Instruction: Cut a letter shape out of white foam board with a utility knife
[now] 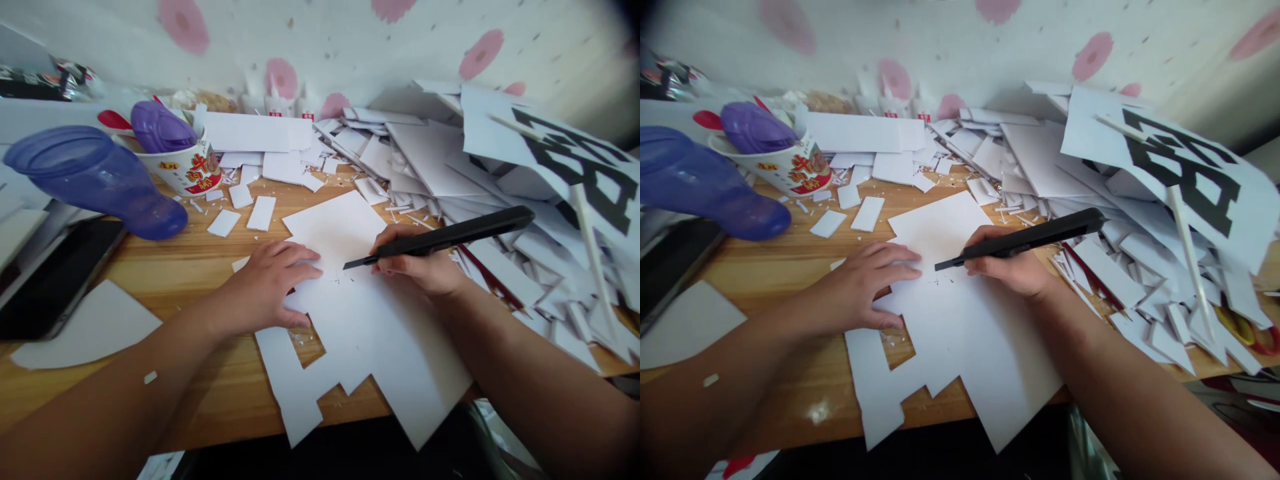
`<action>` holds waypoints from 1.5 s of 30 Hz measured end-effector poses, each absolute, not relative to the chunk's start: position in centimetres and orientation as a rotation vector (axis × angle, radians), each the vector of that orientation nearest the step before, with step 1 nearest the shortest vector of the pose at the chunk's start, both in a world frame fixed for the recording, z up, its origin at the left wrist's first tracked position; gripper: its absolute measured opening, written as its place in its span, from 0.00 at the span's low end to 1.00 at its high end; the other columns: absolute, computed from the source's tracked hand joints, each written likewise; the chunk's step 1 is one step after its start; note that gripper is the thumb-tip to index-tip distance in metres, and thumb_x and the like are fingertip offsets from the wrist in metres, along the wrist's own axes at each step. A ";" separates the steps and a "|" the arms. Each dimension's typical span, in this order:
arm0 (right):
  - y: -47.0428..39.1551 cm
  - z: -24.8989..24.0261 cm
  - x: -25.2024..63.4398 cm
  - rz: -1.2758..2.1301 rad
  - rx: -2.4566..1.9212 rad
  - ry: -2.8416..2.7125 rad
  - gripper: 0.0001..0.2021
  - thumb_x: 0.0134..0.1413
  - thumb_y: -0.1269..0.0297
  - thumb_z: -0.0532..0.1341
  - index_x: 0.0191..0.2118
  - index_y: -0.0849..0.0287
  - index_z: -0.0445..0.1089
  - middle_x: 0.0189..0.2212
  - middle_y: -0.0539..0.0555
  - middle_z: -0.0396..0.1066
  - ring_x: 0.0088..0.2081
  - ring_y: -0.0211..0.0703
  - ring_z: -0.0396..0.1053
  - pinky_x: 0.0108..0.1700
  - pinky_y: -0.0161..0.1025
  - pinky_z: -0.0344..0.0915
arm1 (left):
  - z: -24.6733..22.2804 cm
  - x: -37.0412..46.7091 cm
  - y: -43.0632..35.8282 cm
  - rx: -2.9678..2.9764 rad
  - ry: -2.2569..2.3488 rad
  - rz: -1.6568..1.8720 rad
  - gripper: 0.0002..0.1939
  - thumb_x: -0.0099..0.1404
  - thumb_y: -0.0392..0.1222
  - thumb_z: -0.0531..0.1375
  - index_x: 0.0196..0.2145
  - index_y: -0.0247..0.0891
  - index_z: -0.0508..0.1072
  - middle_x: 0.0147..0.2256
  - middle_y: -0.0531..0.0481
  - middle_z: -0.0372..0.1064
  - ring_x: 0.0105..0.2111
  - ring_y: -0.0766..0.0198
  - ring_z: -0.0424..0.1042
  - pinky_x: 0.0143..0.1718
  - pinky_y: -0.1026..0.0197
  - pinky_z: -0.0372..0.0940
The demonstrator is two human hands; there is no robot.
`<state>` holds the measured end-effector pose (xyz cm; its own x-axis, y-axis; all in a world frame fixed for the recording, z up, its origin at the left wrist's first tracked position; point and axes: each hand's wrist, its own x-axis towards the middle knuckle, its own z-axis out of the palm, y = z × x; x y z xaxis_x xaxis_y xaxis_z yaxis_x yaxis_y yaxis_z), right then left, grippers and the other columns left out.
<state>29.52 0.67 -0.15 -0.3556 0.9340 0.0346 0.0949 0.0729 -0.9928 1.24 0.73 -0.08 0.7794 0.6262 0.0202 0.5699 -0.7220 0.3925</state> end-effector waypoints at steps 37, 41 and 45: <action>-12.0 0.6 28.1 0.730 -1.516 -1.527 0.08 0.53 0.62 0.65 0.40 0.52 0.70 0.31 0.50 0.73 0.32 0.42 0.72 0.34 0.39 0.69 | 0.3 1.3 -0.2 2.716 0.837 0.146 0.24 0.58 0.57 0.64 0.50 0.48 0.74 0.58 0.45 0.61 0.59 0.45 0.55 0.60 0.35 0.42; -10.1 1.2 26.7 0.693 -1.497 -1.507 0.10 0.50 0.60 0.66 0.39 0.54 0.69 0.31 0.50 0.73 0.31 0.41 0.72 0.34 0.38 0.69 | 0.3 1.4 -0.4 2.752 0.811 0.156 0.20 0.61 0.51 0.62 0.51 0.46 0.73 0.58 0.44 0.62 0.60 0.45 0.56 0.61 0.33 0.40; -8.3 1.1 25.4 0.623 -1.497 -1.641 0.13 0.47 0.62 0.68 0.40 0.53 0.70 0.33 0.50 0.74 0.33 0.42 0.72 0.34 0.38 0.69 | 0.5 1.4 -0.6 2.752 0.778 0.138 0.20 0.63 0.47 0.61 0.52 0.43 0.72 0.59 0.42 0.62 0.59 0.48 0.58 0.60 0.42 0.52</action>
